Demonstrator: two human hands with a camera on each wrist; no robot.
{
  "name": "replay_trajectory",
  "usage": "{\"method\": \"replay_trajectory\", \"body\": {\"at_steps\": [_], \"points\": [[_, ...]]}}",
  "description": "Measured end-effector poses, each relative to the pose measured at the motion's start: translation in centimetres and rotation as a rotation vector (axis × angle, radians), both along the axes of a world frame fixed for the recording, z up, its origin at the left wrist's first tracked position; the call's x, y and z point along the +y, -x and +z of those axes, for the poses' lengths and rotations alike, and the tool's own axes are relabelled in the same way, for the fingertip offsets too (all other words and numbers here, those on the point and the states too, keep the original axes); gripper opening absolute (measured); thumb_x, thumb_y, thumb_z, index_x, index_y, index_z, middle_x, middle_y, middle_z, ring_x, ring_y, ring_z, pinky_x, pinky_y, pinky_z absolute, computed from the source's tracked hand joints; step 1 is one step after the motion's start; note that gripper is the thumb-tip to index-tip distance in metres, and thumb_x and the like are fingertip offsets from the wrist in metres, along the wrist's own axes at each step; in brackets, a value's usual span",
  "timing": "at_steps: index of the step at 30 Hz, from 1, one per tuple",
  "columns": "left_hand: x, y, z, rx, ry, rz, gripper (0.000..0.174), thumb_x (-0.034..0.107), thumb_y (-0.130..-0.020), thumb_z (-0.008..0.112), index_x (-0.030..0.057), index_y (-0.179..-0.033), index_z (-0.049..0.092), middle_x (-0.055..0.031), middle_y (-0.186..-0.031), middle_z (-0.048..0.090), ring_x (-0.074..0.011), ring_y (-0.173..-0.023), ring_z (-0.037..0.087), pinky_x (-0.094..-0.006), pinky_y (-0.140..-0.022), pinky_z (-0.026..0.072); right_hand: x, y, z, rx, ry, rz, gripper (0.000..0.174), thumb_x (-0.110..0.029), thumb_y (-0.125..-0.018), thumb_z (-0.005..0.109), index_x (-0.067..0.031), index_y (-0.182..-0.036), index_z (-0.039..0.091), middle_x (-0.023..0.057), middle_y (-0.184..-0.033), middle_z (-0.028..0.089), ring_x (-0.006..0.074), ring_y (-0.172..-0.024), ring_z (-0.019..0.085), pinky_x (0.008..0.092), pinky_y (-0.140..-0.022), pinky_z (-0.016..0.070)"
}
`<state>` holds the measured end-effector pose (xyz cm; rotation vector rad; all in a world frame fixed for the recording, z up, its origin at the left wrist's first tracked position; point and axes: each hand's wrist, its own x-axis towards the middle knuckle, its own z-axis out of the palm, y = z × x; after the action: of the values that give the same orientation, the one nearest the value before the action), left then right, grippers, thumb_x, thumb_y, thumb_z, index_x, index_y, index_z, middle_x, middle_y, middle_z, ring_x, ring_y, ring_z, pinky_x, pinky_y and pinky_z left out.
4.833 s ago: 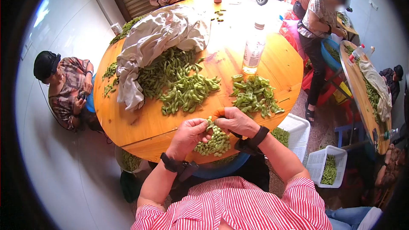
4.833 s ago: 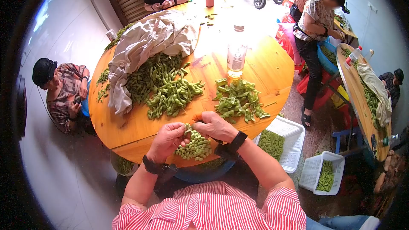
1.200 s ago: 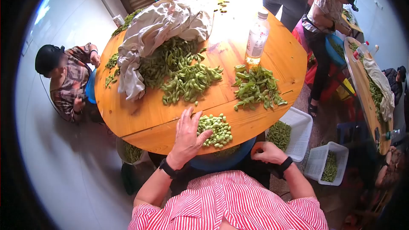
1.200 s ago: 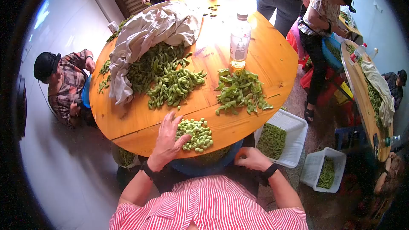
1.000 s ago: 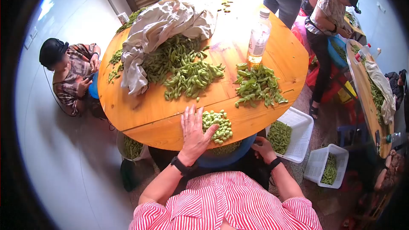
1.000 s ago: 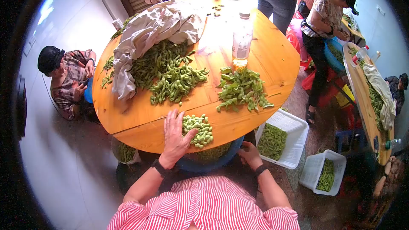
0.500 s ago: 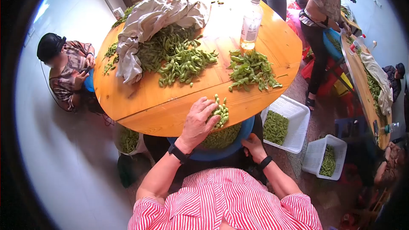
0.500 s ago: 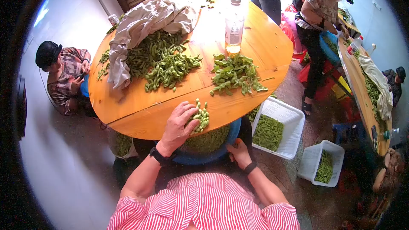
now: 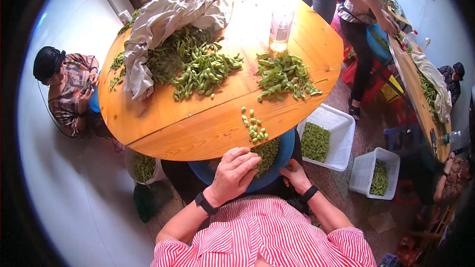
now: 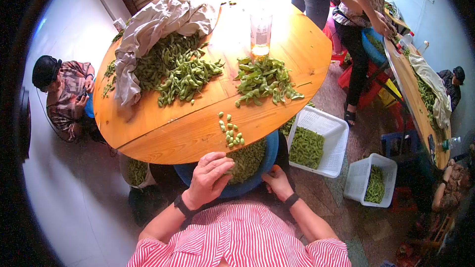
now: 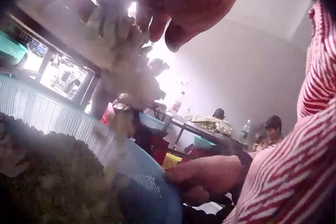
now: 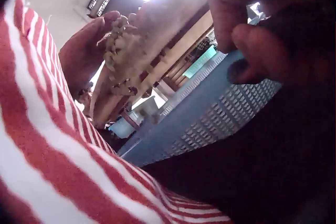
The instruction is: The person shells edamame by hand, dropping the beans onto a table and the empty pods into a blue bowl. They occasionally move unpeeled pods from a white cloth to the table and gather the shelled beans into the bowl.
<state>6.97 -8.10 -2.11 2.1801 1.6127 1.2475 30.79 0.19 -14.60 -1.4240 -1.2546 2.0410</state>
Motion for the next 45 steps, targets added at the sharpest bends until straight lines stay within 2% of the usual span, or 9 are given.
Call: {"method": "replay_trajectory", "body": {"at_steps": [7,9,12,15,19,26,37,41,45], "points": [[2.9,0.9,0.7,-0.117,0.01,0.003,0.034,-0.004,-0.077,0.069,0.0001,-0.11,0.062,-0.0173,-0.108,0.063,-0.0351,-0.104,0.06,-0.041,-0.091,0.0473,0.1,0.0,0.5,-0.037,-0.011,0.033,0.025,-0.009,-0.088,0.064,-0.0001,-0.104,0.048,0.0043,-0.075,0.055,0.0122,-0.048,0.05,0.0266,-0.042,0.0405],[4.9,0.7,1.4,-0.063,0.034,0.27,0.041,0.006,-0.082,0.069,-0.001,-0.121,0.057,-0.0239,-0.126,0.055,-0.0394,-0.116,0.054,-0.0428,-0.098,0.044,0.0,-0.2,0.3,-0.034,-0.011,0.028,0.024,-0.009,-0.088,0.064,0.0,-0.104,0.048,0.0044,-0.075,0.055,0.0121,-0.048,0.05,0.0266,-0.042,0.0407],[7.1,0.6,0.2,-0.018,0.134,0.379,0.051,0.018,-0.086,0.068,-0.0008,-0.131,0.051,-0.0269,-0.139,0.044,-0.0425,-0.128,0.045,-0.0448,-0.107,0.0376,0.1,-0.3,-0.4,-0.005,-0.02,0.041,0.025,-0.009,-0.089,0.064,0.0,-0.106,0.049,0.0041,-0.074,0.055,0.0118,-0.048,0.05,0.0266,-0.042,0.041],[8.3,0.4,-0.5,0.095,0.17,0.291,0.058,0.029,-0.088,0.066,-0.0004,-0.136,0.048,-0.0267,-0.143,0.043,-0.042,-0.135,0.039,-0.0459,-0.113,0.0315,-0.1,-0.4,-1.1,-0.046,-0.023,0.038,0.024,-0.009,-0.089,0.063,-0.0003,-0.107,0.049,0.0036,-0.074,0.055,0.0116,-0.047,0.05,0.0264,-0.042,0.0406],[8.4,0.3,-0.7,0.129,0.168,0.151,0.049,0.029,-0.088,0.068,-0.001,-0.125,0.059,-0.0219,-0.138,0.051,-0.0408,-0.134,0.042,-0.0477,-0.113,0.0318,-0.2,-0.2,-0.4,-0.006,-0.011,0.013,0.023,-0.01,-0.089,0.064,-0.001,-0.106,0.05,0.0029,-0.073,0.054,0.0113,-0.048,0.049,0.0261,-0.042,0.04],[7.1,0.3,-1.0,0.002,0.05,-0.061,0.016,0.006,-0.086,0.068,0.0008,-0.101,0.067,-0.0143,-0.114,0.067,-0.0358,-0.116,0.06,-0.0437,-0.103,0.0457,-0.4,-0.2,-0.2,0.014,-0.041,0.004,0.021,-0.01,-0.09,0.063,-0.0024,-0.102,0.048,0.0025,-0.071,0.052,0.0115,-0.049,0.049,0.0264,-0.042,0.0393],[1.4,0.4,-0.4,0.116,-0.037,-0.139,0.02,-0.003,-0.079,0.067,0.0028,-0.099,0.066,-0.0112,-0.1,0.069,-0.0309,-0.101,0.066,-0.0388,-0.086,0.0529,-0.6,-0.2,0.1,0.024,-0.035,-0.002,0.021,-0.011,-0.09,0.065,-0.0021,-0.099,0.048,0.0028,-0.075,0.054,0.0102,-0.05,0.051,0.0242,-0.042,0.0405],[-1.4,0.3,-4.9,0.014,0.14,-0.085,0.018,-0.003,-0.083,0.065,0.0017,-0.1,0.067,-0.0142,-0.092,0.068,-0.0304,-0.082,0.068,-0.0357,-0.07,0.0541,-0.5,-0.2,-0.2,0.037,-0.033,0.0,0.022,-0.012,-0.09,0.065,-0.0018,-0.099,0.049,0.0026,-0.074,0.054,0.0098,-0.051,0.051,0.024,-0.042,0.0404],[-0.1,0.2,-9.3,0.011,0.515,0.031,0.014,0.007,-0.087,0.062,0.0004,-0.098,0.065,-0.0181,-0.091,0.065,-0.037,-0.086,0.065,-0.0413,-0.073,0.0519,-0.5,-0.4,-0.6,0.04,-0.026,0.005,0.022,-0.012,-0.09,0.066,-0.0012,-0.101,0.05,0.0024,-0.075,0.055,0.0092,-0.051,0.05,0.0237,-0.042,0.0401]]}}
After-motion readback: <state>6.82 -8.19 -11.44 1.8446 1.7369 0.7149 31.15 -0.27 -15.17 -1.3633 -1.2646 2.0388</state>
